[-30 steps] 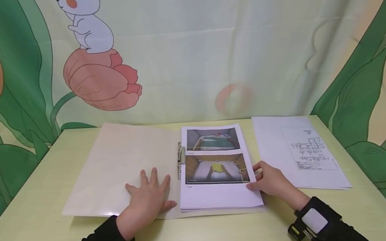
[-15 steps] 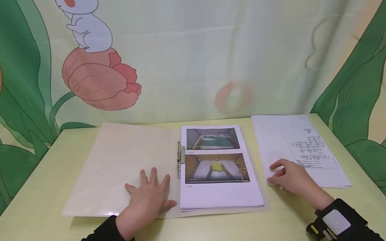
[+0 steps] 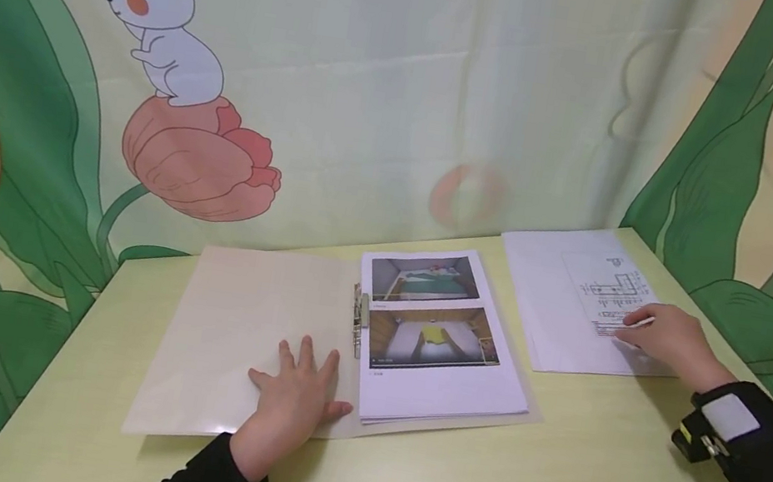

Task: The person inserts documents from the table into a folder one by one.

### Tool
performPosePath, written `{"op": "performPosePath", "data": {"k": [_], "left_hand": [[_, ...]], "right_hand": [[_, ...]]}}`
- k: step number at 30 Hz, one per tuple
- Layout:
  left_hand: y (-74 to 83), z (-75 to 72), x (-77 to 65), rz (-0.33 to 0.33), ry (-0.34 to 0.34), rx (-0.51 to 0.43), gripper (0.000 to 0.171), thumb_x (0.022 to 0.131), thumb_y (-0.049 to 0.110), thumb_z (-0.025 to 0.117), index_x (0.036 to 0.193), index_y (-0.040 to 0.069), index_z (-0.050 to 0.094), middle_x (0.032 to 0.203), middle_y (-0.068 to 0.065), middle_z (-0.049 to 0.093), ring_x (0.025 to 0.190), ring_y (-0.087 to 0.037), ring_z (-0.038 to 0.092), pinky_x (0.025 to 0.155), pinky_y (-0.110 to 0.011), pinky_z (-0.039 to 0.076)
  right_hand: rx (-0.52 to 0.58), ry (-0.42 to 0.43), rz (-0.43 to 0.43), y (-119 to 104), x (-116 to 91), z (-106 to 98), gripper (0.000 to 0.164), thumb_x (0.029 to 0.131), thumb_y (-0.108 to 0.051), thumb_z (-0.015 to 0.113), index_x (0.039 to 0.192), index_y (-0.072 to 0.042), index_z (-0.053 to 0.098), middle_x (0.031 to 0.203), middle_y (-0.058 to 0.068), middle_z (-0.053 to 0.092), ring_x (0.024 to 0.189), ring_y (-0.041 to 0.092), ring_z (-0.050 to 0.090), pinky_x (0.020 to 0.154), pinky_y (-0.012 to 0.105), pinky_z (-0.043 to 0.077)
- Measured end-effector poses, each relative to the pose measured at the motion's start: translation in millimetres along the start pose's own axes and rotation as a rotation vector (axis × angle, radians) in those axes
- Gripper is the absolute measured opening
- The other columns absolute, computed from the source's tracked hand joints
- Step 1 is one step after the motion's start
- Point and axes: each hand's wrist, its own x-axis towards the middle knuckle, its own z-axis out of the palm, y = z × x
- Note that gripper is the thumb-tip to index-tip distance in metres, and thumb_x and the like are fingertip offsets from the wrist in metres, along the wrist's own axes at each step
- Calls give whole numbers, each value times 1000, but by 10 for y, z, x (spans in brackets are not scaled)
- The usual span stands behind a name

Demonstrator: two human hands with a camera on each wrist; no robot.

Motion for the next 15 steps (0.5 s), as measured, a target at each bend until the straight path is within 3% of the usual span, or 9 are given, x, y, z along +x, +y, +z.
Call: {"op": "performPosePath", "data": {"k": [5, 12, 15], "left_hand": [[3, 14, -4, 3, 1, 14, 79, 84, 72, 56, 147, 25, 46, 151, -17, 35, 136, -45, 33, 86, -71, 35], [5, 19, -7, 3, 1, 12, 79, 84, 71, 56, 147, 25, 47, 150, -17, 35, 136, -45, 33, 86, -71, 35], [3, 15, -6, 1, -3, 7, 79, 84, 71, 57, 147, 24, 47, 150, -17, 35, 136, -45, 33, 86, -71, 35]], "right_hand": [[-7, 14, 63, 190, -1, -63, 52, 90, -27, 67, 111, 19, 56, 98, 33, 59, 91, 45, 56, 61, 30, 40], [-24, 25, 158, 331, -38, -95, 59, 88, -27, 69, 115, 21, 49, 112, 42, 45, 97, 53, 46, 71, 50, 41], [-31, 16, 197, 379, -33, -108, 62, 87, -29, 70, 116, 21, 48, 112, 43, 43, 98, 55, 45, 72, 51, 41]]}}
